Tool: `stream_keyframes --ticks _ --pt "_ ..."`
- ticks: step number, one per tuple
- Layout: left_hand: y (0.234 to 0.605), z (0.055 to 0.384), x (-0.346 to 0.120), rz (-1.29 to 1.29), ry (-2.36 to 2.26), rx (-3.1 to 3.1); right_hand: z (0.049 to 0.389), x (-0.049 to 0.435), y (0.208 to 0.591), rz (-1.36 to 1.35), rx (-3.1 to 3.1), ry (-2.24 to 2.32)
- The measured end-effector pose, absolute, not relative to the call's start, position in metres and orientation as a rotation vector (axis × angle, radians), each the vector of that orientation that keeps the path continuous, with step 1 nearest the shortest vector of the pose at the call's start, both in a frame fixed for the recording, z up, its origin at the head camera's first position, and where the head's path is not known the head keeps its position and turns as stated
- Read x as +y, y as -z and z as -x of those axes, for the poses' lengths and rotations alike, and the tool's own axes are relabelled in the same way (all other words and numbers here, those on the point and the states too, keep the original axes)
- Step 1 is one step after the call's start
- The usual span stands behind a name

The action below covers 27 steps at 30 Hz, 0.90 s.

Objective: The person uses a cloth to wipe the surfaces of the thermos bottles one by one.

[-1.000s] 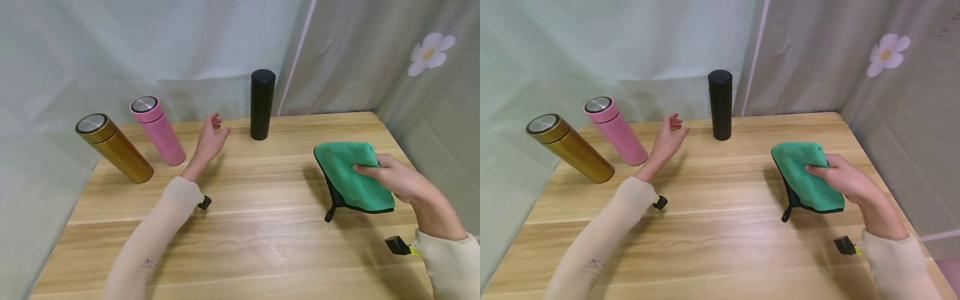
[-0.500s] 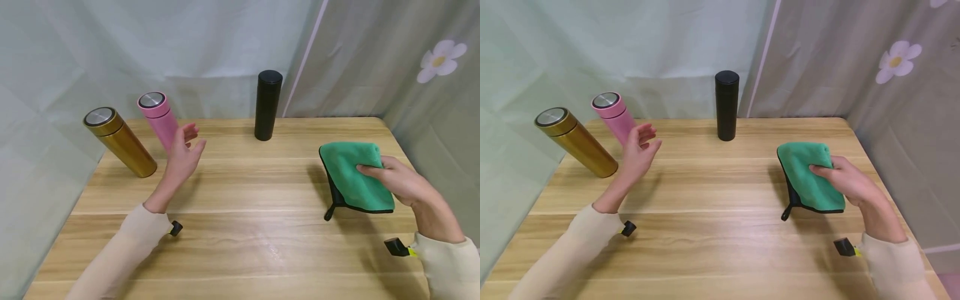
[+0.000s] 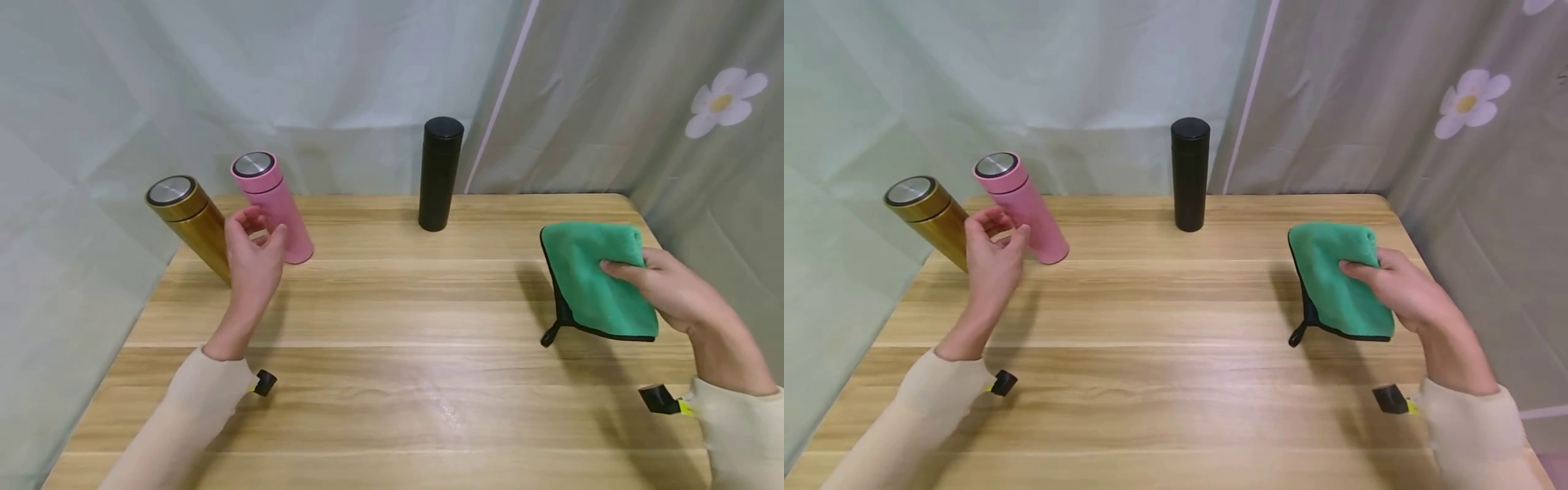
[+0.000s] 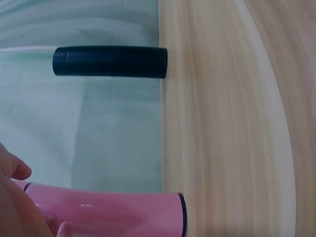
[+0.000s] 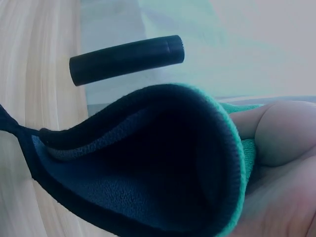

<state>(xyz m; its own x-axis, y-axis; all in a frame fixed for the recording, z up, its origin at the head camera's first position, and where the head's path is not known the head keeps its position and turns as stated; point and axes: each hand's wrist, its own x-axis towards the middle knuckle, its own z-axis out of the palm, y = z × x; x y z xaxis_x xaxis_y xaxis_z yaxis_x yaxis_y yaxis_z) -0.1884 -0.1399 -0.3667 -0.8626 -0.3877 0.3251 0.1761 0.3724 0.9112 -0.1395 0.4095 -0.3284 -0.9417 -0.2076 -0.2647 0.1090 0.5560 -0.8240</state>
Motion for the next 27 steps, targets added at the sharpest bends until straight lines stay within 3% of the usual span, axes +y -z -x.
stream_keyframes --ticks 27 --pt "0.391 0.246 -0.156 -0.270 1.633 -2.221 0.144 0.409 0.335 0.123 2.482 1.354"
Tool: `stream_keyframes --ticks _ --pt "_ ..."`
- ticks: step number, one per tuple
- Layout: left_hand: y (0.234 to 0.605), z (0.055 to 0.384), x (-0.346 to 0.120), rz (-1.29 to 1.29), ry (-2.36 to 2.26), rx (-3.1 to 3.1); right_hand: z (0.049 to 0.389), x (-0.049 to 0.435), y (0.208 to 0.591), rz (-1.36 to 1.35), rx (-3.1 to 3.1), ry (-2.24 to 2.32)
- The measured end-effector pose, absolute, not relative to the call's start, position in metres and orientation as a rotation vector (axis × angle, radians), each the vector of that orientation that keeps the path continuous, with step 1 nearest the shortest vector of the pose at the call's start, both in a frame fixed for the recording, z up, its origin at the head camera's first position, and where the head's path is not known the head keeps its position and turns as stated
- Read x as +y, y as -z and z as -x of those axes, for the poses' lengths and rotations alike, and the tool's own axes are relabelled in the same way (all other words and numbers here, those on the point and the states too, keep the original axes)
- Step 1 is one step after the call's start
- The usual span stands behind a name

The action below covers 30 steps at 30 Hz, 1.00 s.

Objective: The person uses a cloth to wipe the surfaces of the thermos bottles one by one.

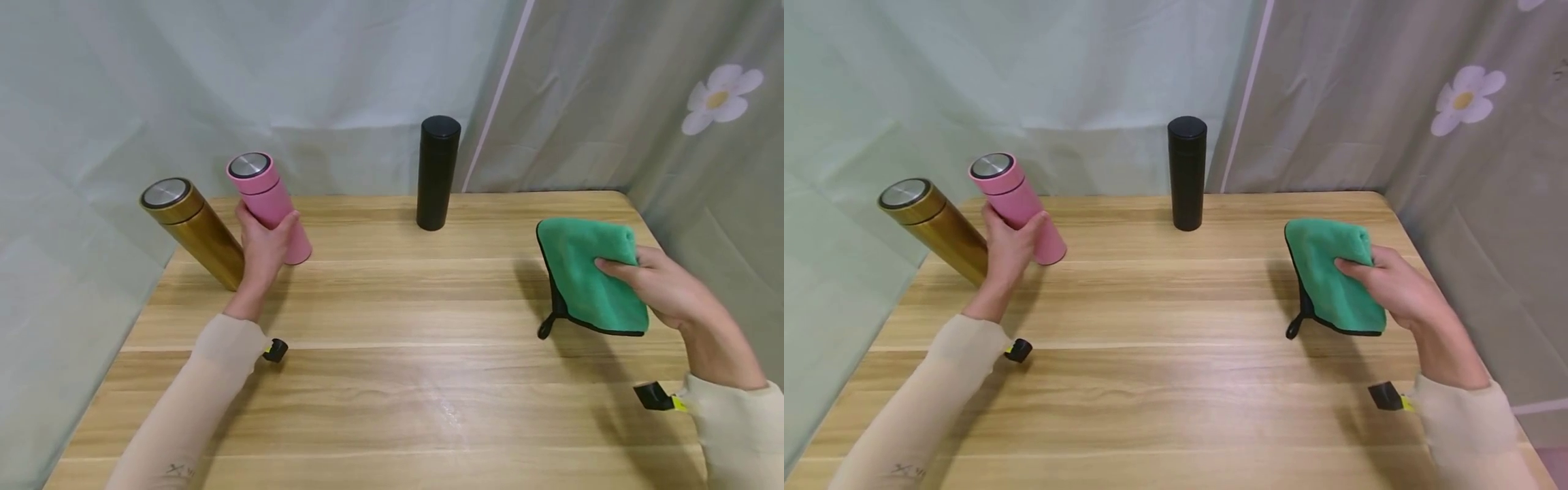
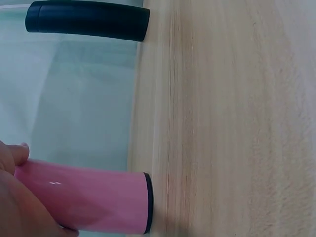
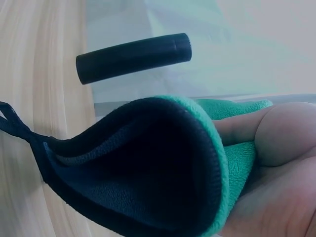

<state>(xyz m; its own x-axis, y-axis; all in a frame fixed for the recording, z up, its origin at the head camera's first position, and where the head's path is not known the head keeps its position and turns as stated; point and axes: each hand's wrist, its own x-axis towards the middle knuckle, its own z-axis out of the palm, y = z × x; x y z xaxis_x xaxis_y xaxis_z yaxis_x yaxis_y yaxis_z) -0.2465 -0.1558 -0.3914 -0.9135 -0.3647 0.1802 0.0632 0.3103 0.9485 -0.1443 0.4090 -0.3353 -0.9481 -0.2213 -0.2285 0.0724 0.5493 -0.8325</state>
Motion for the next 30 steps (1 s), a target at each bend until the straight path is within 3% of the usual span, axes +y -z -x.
stream_keyframes --ticks 10,30 --pt "0.391 0.244 -0.152 -0.242 1.627 -2.240 0.145 0.407 0.337 0.113 2.513 1.358" --pt "0.392 0.214 -0.116 0.055 1.701 -2.349 0.145 0.400 0.334 0.081 2.569 1.360"
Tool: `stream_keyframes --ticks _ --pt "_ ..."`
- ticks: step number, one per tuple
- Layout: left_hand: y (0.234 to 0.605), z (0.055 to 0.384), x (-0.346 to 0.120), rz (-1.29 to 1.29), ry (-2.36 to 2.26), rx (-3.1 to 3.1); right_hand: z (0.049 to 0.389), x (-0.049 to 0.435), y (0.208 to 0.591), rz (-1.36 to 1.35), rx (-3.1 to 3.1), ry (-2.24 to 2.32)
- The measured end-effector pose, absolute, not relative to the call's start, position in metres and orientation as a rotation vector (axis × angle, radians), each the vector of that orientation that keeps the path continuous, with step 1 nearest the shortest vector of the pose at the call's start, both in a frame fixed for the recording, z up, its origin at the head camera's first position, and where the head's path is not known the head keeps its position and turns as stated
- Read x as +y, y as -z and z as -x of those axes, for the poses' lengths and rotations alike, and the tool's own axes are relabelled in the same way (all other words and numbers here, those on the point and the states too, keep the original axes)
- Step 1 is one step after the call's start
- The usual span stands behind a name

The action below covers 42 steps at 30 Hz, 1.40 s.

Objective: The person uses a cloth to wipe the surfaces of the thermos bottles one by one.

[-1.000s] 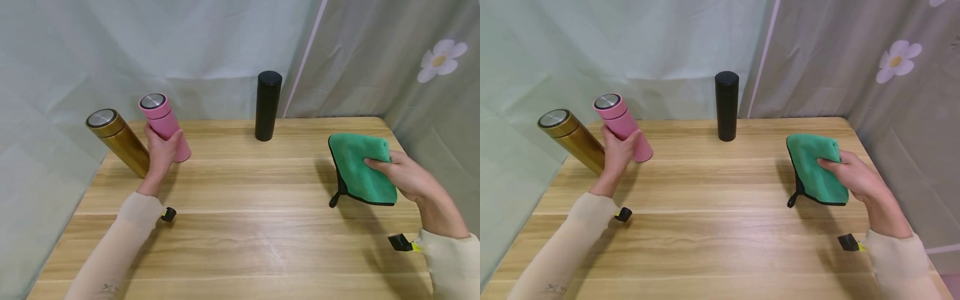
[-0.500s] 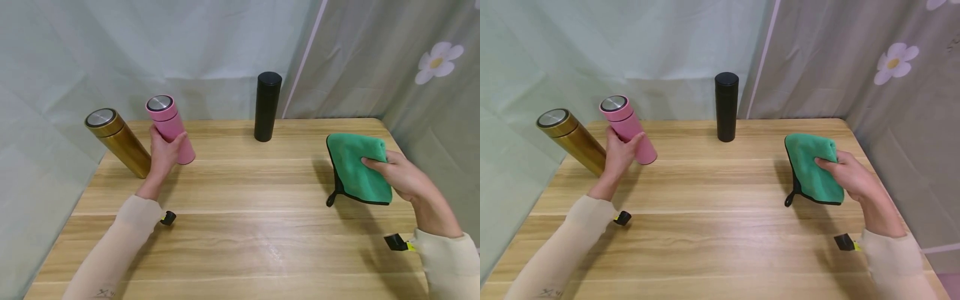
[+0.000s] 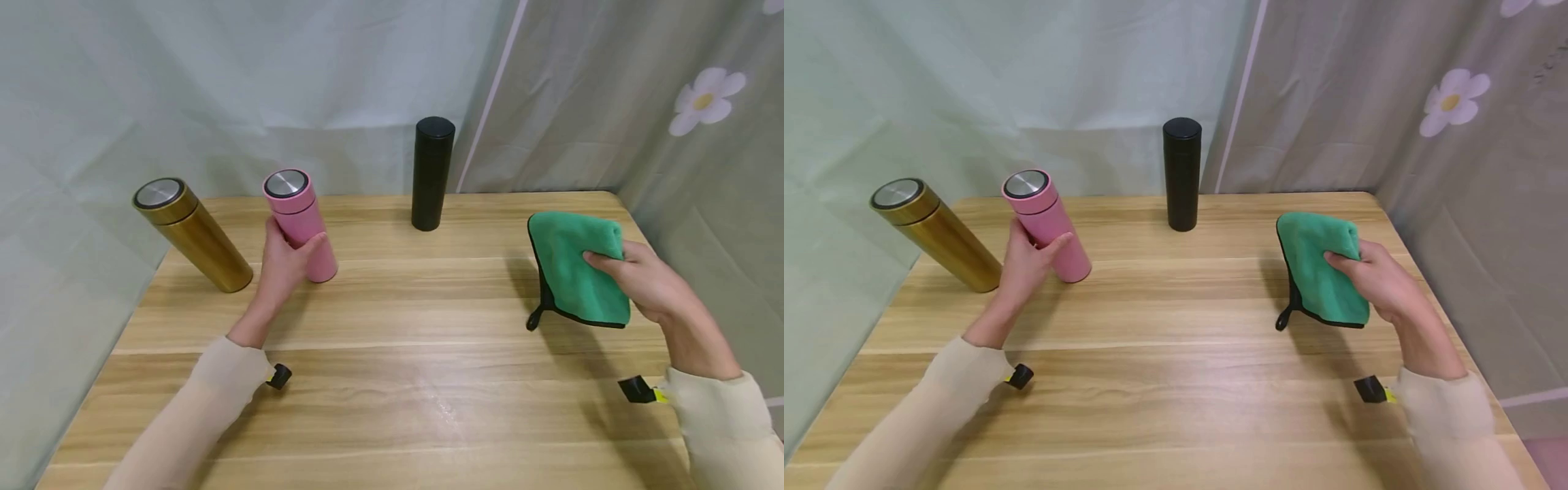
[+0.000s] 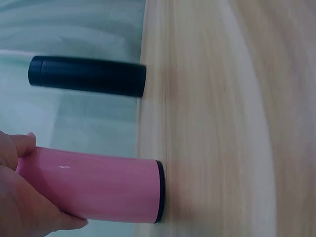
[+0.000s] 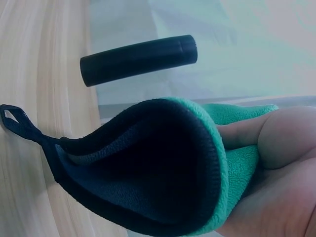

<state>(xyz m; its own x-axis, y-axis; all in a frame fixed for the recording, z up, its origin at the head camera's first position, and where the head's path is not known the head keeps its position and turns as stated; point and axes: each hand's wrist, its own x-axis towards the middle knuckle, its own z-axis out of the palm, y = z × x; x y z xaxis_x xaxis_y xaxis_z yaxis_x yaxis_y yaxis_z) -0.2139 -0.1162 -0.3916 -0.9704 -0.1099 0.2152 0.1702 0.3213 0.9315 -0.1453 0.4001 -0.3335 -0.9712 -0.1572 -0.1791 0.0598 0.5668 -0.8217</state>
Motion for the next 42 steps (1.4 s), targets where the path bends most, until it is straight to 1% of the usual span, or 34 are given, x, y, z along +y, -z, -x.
stream_keyframes --ticks 12,30,42 --pt "0.390 0.193 -0.083 0.203 1.816 -2.392 0.143 0.392 0.334 0.106 2.543 1.396" --pt "0.389 0.169 -0.037 0.271 1.950 -2.448 0.141 0.388 0.331 0.122 2.576 1.412" --pt "0.388 0.154 -0.007 0.373 2.025 -2.438 0.141 0.386 0.330 0.125 2.581 1.428"
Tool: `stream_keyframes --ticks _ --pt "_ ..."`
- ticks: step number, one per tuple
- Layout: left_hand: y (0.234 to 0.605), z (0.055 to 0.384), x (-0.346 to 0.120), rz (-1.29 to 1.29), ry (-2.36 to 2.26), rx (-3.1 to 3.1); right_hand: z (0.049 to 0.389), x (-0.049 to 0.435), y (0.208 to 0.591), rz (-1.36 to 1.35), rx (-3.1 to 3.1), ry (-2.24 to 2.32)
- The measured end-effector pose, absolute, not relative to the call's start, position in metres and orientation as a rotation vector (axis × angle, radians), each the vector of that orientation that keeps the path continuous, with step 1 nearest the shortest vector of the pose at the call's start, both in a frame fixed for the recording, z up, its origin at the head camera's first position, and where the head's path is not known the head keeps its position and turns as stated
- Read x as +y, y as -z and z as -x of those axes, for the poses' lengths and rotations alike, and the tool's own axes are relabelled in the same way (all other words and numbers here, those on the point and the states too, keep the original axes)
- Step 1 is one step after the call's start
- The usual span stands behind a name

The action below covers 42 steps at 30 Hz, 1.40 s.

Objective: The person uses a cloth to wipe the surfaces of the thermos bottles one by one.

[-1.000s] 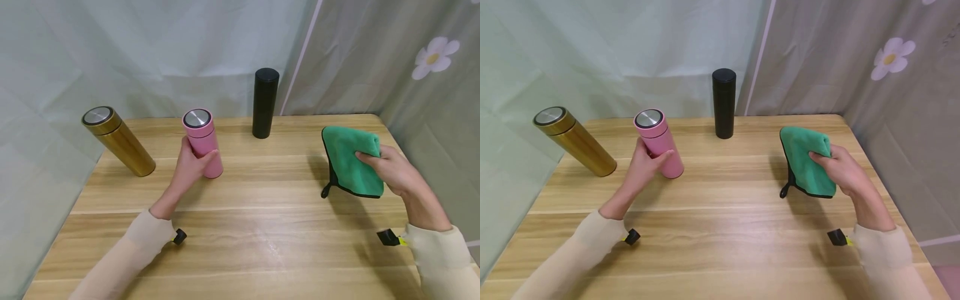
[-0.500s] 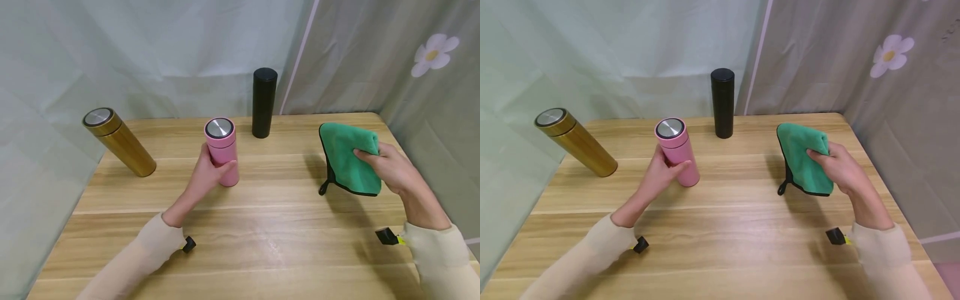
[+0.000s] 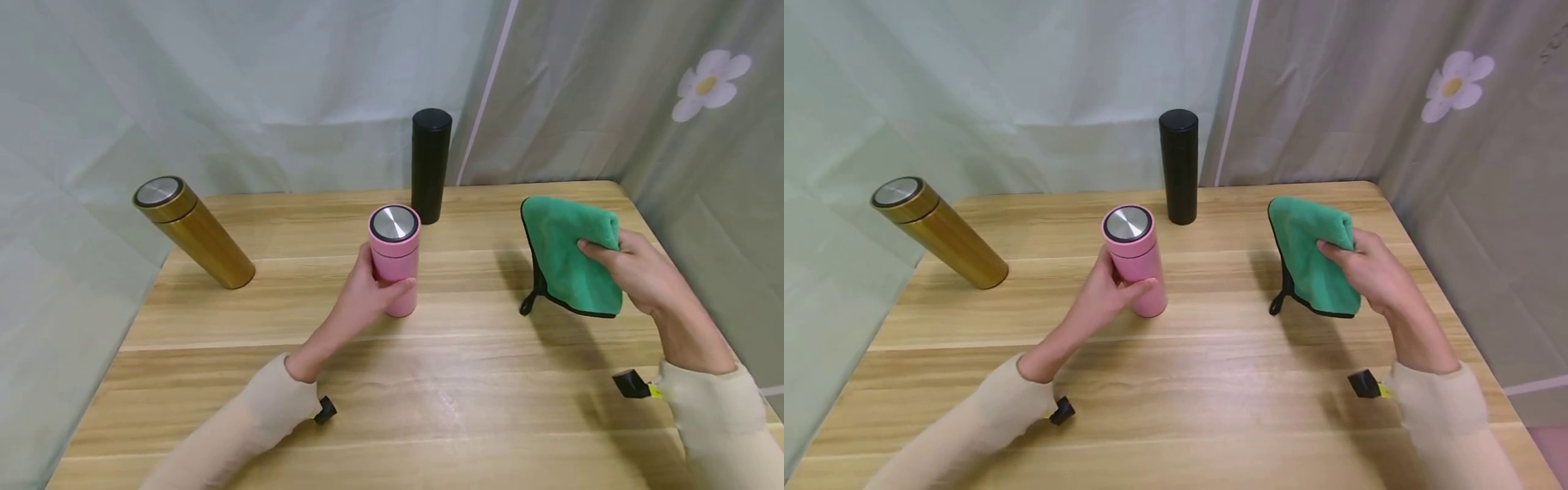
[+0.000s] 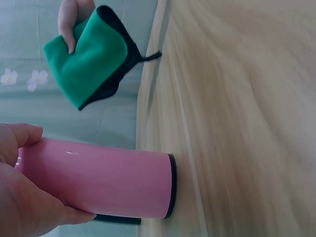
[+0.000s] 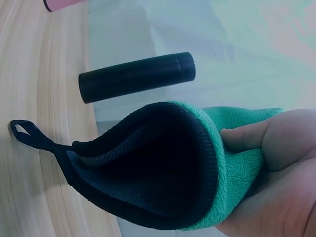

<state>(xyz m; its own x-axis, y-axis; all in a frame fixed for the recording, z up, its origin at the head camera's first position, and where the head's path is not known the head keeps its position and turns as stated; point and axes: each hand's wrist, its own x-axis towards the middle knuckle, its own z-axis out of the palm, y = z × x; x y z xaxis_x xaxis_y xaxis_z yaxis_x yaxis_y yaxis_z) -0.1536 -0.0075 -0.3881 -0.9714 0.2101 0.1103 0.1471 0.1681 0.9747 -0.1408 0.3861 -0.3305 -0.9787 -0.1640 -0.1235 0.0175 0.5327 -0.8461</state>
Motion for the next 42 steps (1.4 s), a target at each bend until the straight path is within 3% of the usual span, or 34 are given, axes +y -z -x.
stream_keyframes --ticks 20,30,42 --pt "0.391 0.138 0.028 -0.510 -1.855 2.257 0.137 0.378 0.324 0.142 2.636 1.527" --pt "0.392 0.139 0.031 -0.547 -1.812 2.290 0.123 0.356 0.302 0.069 2.789 1.511" --pt "0.396 0.142 0.033 -0.604 -1.782 2.321 0.126 0.302 0.291 0.358 2.887 1.501"
